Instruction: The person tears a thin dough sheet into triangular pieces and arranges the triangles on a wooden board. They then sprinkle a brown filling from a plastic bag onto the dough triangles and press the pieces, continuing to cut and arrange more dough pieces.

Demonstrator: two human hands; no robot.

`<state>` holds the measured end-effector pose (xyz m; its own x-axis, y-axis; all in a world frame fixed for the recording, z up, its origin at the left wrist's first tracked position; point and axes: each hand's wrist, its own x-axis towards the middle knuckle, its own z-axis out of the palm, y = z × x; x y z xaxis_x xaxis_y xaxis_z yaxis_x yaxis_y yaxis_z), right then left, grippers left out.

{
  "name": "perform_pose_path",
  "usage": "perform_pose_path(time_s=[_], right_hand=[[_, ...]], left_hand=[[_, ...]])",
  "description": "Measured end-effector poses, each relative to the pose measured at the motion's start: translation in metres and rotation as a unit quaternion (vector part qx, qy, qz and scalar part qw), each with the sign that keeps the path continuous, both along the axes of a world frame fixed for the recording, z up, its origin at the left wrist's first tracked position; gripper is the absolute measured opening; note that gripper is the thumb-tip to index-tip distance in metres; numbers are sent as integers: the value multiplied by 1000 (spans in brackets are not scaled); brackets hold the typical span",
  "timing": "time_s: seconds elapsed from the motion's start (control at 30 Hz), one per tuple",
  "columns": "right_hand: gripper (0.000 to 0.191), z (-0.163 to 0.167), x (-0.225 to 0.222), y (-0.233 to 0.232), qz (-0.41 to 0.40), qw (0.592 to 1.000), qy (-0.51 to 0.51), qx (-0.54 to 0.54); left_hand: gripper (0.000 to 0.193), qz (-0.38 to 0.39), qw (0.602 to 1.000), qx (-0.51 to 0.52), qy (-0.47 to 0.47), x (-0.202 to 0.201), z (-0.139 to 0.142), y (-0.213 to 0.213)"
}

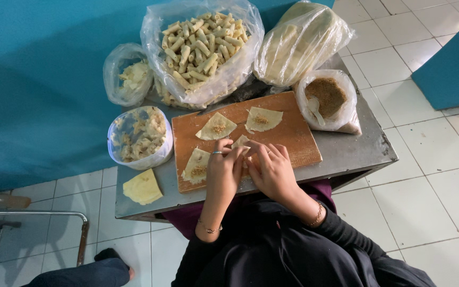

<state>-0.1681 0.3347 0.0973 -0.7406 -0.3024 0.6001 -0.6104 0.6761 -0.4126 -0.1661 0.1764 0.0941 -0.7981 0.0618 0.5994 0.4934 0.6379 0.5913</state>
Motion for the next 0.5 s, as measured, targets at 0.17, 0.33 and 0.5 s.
perform_pose_path(time_s=[0.17, 0.33, 0.5], right_hand=[[50, 2, 0, 2, -16, 1000, -20, 12], [48, 6, 3, 6, -24, 999, -21, 24], [49, -2, 3, 13, -15, 999, -32, 32]], left_hand=[[11, 3, 1000, 8, -22, -4, -8, -2], [12, -27, 999, 7, -38, -5, -5, -10], [23, -106, 991, 5, -82, -5, 0, -24]])
